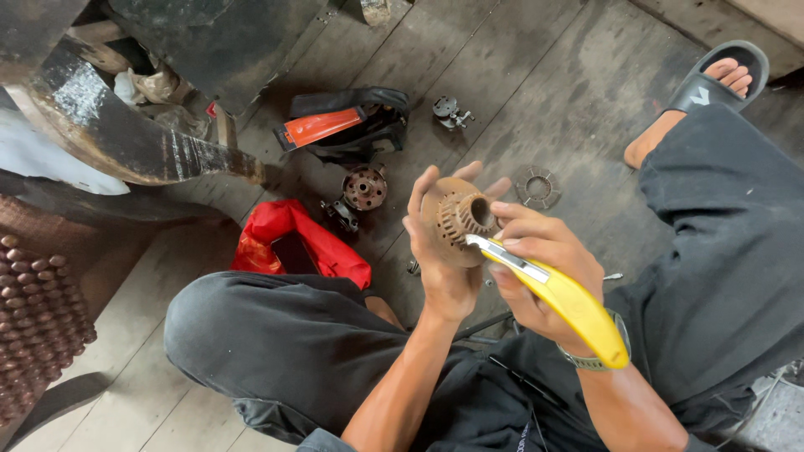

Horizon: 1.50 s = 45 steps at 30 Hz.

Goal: The person scrapes rust and debris from a clutch gear assembly using a utility knife and a wire brush. They then clean the interior of a clutch housing with the wire brush and handle various metal clutch plates.

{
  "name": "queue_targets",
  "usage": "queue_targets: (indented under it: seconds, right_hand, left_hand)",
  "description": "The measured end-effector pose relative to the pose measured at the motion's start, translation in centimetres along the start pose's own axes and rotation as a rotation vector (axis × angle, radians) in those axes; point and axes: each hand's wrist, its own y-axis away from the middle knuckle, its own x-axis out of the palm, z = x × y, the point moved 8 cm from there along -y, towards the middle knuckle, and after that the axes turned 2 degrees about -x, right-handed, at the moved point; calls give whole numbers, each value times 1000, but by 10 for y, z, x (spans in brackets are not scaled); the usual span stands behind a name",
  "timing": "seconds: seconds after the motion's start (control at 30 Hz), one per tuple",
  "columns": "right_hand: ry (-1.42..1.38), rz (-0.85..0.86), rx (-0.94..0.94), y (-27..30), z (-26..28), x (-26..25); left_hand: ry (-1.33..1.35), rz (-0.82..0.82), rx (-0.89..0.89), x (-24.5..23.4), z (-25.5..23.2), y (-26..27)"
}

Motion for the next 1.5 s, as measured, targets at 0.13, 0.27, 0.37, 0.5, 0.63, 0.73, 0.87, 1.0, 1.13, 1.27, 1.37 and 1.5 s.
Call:
queue_targets:
  seconds: [0.13,0.27,0.37,0.5,0.63,0.73,0.87,1.0,1.13,1.27,1.37,1.5]
  right_hand:
    - [-9,-10,6,2,2,-2]
    - [19,-28,-67,7,1,3]
    - [40,-19,-105,9,2,5]
    - [47,-34,-125,7,5,6]
    - [17,-25,-120,7,2,7]
    - [9,-33,-115,6,4,6]
    - [8,-29,-110,6,5,7]
    - [47,-18,-128,7,7,6]
    - [-6,-33,-140,10,5,8]
    - [22,-35,-156,6,9,8]
    - [14,-31,-158,6,10,7]
    - [14,-40,-163,6,14,7]
  left_hand:
    - [101,-36,-7,1,-1,-1]
    - [58,-58,-42,1,0,0]
    - [7,-44,19,2,-2,1]
    - [-55,-60,51,-2,0,0]
    - [-130,-38,68,-2,-4,-1]
    - [-111,-54,96,-2,-2,0]
    - [-129,-59,114,-4,-5,1]
    - [-137,-67,131,-3,-4,4]
    - [-112,-76,144,-4,-7,4]
    - [-120,-53,125,-7,0,4]
    - [-81,-52,111,-5,1,5]
    - [-109,-22,96,3,-5,5]
